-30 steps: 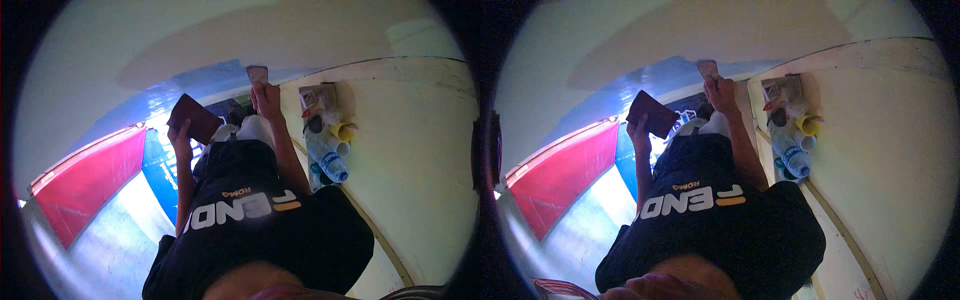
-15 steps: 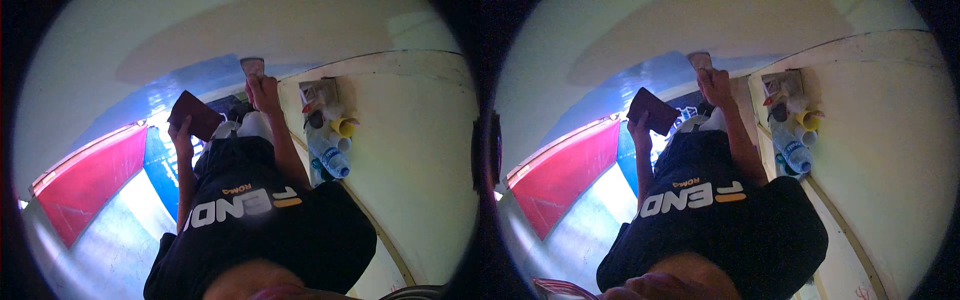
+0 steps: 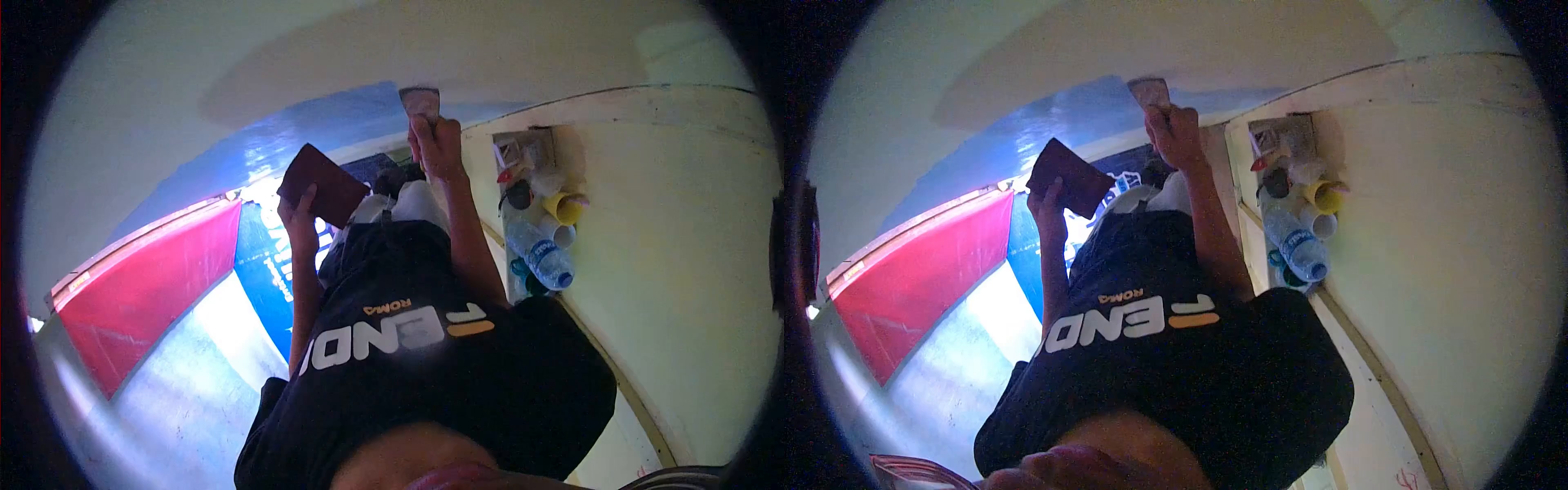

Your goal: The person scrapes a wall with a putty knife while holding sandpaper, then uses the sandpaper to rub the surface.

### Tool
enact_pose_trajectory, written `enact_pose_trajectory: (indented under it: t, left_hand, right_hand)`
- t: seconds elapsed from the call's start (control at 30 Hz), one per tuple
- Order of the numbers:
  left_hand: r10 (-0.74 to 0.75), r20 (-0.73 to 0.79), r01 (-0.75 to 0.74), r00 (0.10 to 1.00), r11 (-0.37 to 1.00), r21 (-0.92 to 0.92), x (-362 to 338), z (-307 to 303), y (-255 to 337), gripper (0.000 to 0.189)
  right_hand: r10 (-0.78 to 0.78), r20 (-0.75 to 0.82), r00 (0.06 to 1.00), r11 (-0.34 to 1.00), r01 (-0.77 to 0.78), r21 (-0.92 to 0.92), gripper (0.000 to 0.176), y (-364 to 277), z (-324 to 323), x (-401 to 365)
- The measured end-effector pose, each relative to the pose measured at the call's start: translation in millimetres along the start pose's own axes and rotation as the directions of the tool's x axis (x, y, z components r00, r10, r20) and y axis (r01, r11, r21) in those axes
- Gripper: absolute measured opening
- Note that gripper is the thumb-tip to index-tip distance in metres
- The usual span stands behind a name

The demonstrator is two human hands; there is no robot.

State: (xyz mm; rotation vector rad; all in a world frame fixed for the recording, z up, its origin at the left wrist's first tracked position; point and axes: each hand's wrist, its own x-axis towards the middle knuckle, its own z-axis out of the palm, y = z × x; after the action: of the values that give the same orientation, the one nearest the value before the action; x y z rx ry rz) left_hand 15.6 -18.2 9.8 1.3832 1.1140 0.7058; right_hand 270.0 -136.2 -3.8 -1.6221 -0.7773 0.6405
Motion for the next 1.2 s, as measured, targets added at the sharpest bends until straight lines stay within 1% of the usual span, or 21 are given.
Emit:
enact_pose_trajectory:
  t: [0.1,0.13,0.2,0.27,0.37,0.4,0.47,0.5,0.57,0.67,0.77,0.83,0.87,0.97,1.07,1.17,1.2]
  left_hand:
    - [-0.105,0.024,0.108,0.994,0.976,-0.188,8.4,2.8,7.3,0.036]
    - [-0.122,0.008,0.12,0.992,0.958,-0.259,8.6,4.8,4.4,0.039]
    - [-0.121,0.0,0.116,0.993,0.959,-0.259,13.8,2.6,0.3,0.04]
    - [-0.172,-0.014,0.165,0.985,0.962,-0.219,10.2,-2.8,-4.4,0.041]
    - [-0.117,0.012,0.116,0.993,0.961,-0.251,11.5,-1.9,-7.1,0.041]
    - [-0.116,0.03,0.12,0.993,0.956,-0.266,8.6,3.2,4.5,0.041]
    - [-0.129,0.022,0.131,0.991,0.968,-0.213,11.3,2.2,1.6,0.041]
    - [-0.141,0.023,0.143,0.99,0.973,-0.182,9.2,0.2,0.3,0.041]
    - [-0.129,0.033,0.133,0.991,0.971,-0.198,10.4,1.3,2.4,0.04]
    - [-0.118,0.029,0.122,0.993,0.967,-0.224,11.0,3.6,0.7,0.04]
    - [-0.12,0.042,0.127,0.992,0.97,-0.209,11.4,-1.5,-5.2,0.04]
    - [-0.112,0.043,0.119,0.993,0.971,-0.209,12.1,2.8,3.1,0.04]
    - [-0.13,0.027,0.133,0.991,0.971,-0.198,10.6,4.9,6.7,0.041]
    - [-0.132,0.047,0.139,0.99,0.969,-0.206,14.0,1.5,-6.2,0.042]
    - [-0.093,0.045,0.1,0.995,0.973,-0.21,11.6,3.9,-1.3,0.041]
    - [-0.135,0.003,0.132,0.991,0.963,-0.236,9.6,7.1,3.9,0.04]
    - [-0.151,0.001,0.147,0.989,0.962,-0.229,7.8,7.0,2.1,0.04]
  right_hand:
    - [0.011,-0.024,1.0,1.0,-0.011,0.0,0.047,14.6,-4.2,5.6]
    - [0.012,-0.036,0.999,1.0,-0.013,-0.014,0.047,18.2,-5.8,2.4]
    - [0.01,-0.046,0.999,1.0,-0.011,-0.02,0.047,21.3,-6.1,4.7]
    - [0.02,-0.057,0.998,1.0,-0.021,-0.004,0.046,17.8,-6.2,0.0]
    - [0.04,-0.07,0.997,0.997,-0.035,0.074,0.048,24.6,-2.0,-1.8]
    - [0.028,-0.072,0.997,0.997,-0.023,0.076,0.048,17.7,-1.2,4.8]
    - [0.041,-0.069,0.997,0.996,-0.035,0.079,0.047,7.3,-0.2,-0.8]
    - [0.068,-0.065,0.996,0.996,-0.064,0.064,0.046,11.1,-1.3,-7.1]
    - [0.091,-0.066,0.994,0.995,-0.088,0.035,0.046,20.6,-7.4,-4.6]
    - [0.039,-0.049,0.998,0.996,-0.035,0.081,0.048,17.6,-6.5,2.1]
    - [0.014,-0.078,0.997,0.997,-0.008,0.08,0.046,7.3,-6.9,-2.2]
    - [0.025,-0.064,0.998,0.998,-0.022,0.051,0.047,14.5,-11.5,-2.3]
    - [0.028,-0.051,0.998,0.999,-0.026,0.034,0.048,18.3,-13.4,0.4]
    - [-0.086,-0.058,0.995,0.996,0.085,-0.022,0.047,9.3,-8.1,7.4]
    - [-0.016,-0.081,0.997,0.989,0.028,0.145,0.044,23.2,-6.8,-0.7]
    - [0.003,-0.083,0.997,0.993,0.007,0.119,0.043,26.7,-6.5,0.5]
    - [0.034,-0.074,0.997,0.991,-0.024,0.131,0.043,24.8,-8.2,-2.5]
